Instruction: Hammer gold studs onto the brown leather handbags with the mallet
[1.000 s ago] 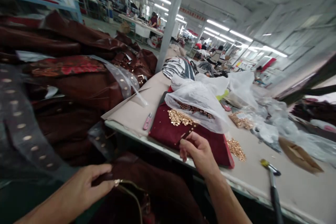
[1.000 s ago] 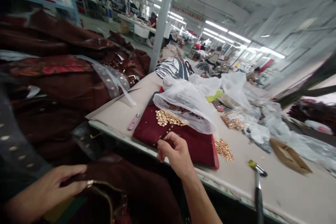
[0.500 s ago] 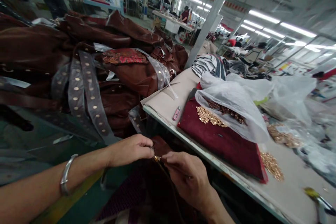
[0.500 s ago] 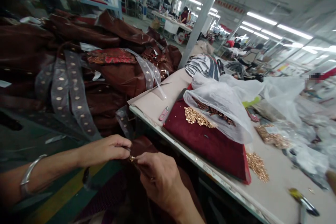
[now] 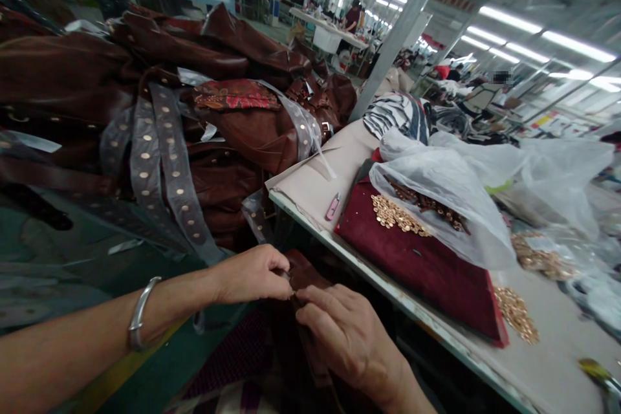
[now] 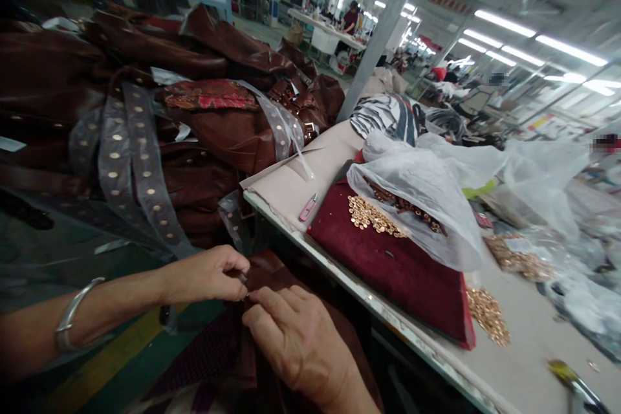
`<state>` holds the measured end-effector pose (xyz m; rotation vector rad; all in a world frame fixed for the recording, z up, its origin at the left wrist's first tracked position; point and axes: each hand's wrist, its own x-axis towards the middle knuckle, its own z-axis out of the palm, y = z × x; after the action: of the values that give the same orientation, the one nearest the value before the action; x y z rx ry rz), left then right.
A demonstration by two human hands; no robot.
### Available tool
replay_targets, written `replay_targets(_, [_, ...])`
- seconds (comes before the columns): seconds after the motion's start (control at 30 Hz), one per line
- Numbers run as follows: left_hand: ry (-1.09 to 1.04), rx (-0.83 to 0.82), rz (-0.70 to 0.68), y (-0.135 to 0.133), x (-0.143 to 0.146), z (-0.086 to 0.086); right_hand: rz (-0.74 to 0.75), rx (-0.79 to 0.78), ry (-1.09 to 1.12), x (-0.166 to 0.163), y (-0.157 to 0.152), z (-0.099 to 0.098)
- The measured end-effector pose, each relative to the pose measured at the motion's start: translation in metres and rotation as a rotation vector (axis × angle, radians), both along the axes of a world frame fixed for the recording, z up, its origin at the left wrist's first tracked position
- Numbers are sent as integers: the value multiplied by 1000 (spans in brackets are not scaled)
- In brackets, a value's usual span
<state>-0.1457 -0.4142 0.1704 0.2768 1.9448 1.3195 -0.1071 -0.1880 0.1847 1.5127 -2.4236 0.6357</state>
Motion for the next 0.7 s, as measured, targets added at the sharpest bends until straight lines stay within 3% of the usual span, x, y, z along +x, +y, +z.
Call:
replay_targets(0.2, [-64, 38, 20, 6, -1, 6, 66, 18, -43, 4, 14, -3])
replay_targets(0.4, [-161, 105, 47, 2, -10, 11, 113, 58, -98, 13, 36, 15])
replay_targets(0.57, [-158, 137, 98, -6, -19, 6, 19, 132, 54, 18, 64, 17])
replay_targets(0.7, [-86, 59, 52, -5, -18, 9, -92, 155, -128, 20, 88, 5])
